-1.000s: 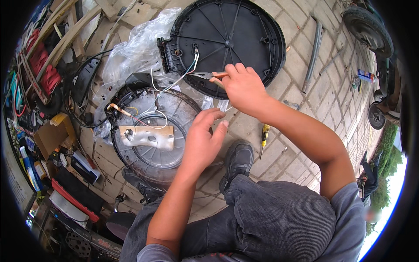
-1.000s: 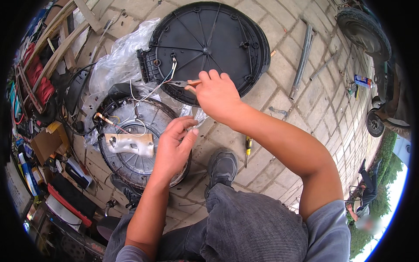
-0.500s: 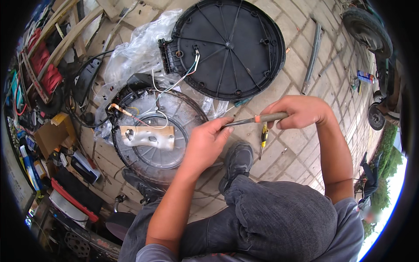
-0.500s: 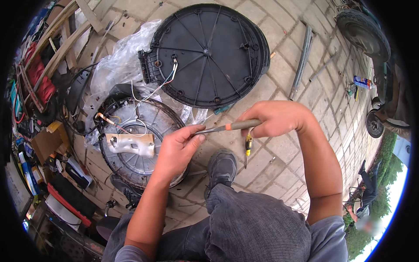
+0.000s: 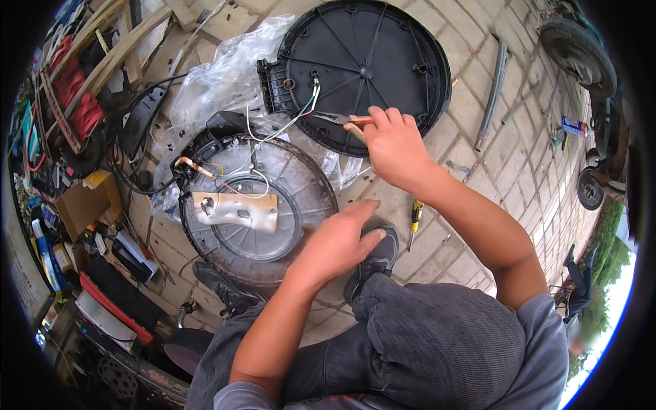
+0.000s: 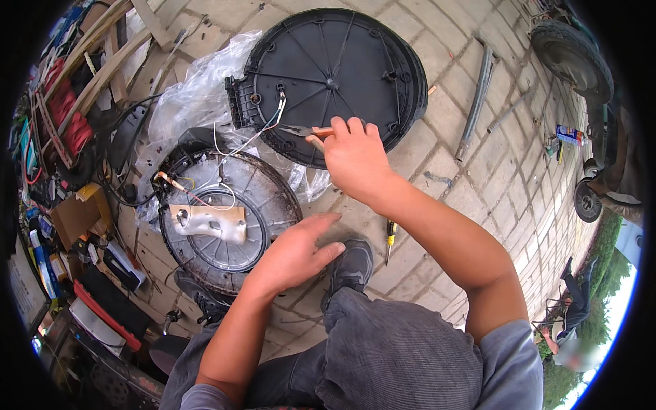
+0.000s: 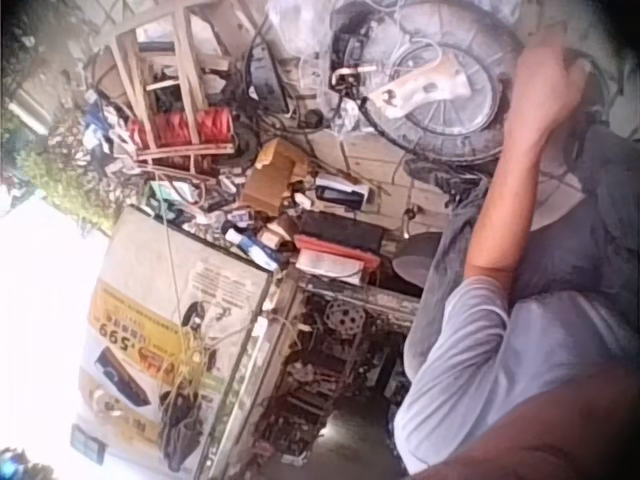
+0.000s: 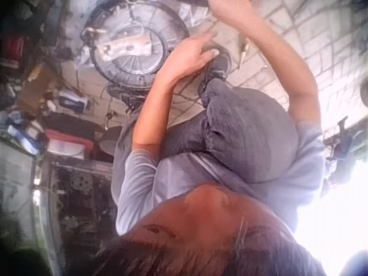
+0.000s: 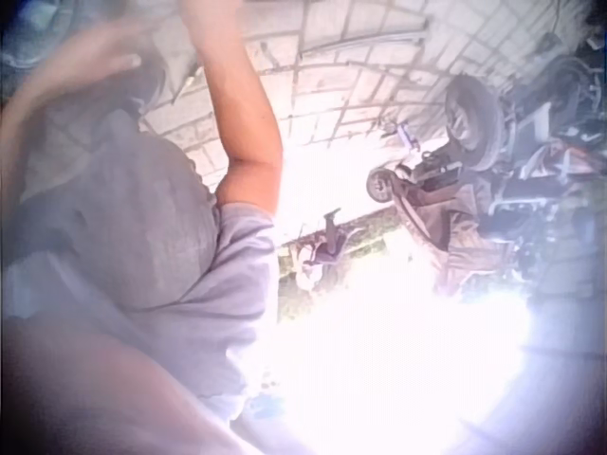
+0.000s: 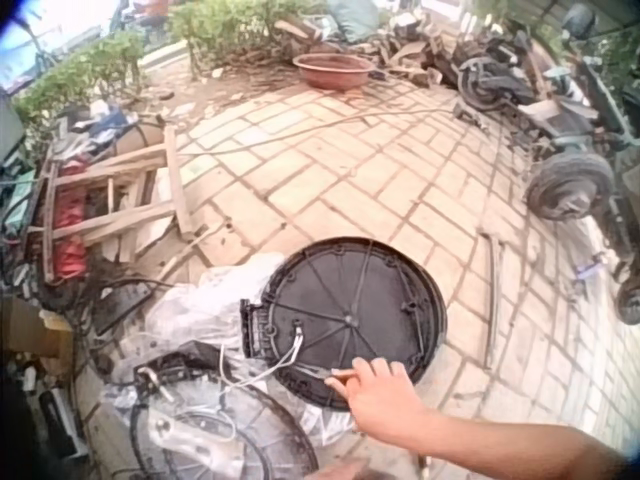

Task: The person sits on a tiled floor and uses pliers and a screwdriver to manipulate wires and components inside a disassembled circular device. They adjust connections and handle a plastic cover and a small white component throughout the process.

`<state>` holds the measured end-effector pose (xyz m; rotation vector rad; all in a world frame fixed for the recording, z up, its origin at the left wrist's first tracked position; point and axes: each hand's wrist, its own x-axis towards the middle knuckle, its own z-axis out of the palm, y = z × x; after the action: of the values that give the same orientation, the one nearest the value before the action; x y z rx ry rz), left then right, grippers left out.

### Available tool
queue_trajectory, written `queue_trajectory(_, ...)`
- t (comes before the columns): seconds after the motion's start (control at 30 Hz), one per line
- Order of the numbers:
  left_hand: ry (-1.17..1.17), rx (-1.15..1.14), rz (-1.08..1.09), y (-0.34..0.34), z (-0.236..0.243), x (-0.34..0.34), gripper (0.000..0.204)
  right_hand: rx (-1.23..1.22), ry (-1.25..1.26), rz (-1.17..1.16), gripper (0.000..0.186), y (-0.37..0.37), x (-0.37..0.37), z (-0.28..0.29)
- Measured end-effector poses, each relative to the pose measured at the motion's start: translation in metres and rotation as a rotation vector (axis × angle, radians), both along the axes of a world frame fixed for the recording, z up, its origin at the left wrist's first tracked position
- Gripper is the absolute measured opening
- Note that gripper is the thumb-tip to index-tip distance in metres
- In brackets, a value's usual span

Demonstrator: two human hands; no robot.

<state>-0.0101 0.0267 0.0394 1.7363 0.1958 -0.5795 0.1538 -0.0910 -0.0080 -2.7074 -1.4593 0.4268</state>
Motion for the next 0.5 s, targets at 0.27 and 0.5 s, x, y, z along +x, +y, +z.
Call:
queue_trajectory(0.27, 0.002, 0.0, 0.025, 0.004, 0.003, 0.002, 0.052, 0.098, -0.156, 0.037, 0.02, 0.011, -0.003, -0.022)
queue_trajectory(0.5, -0.007, 0.009, 0.032, 0.006, 0.002, 0.002, 0.051, 0.035, -0.058, 0.031, 0.021, 0.014, 0.001, -0.013)
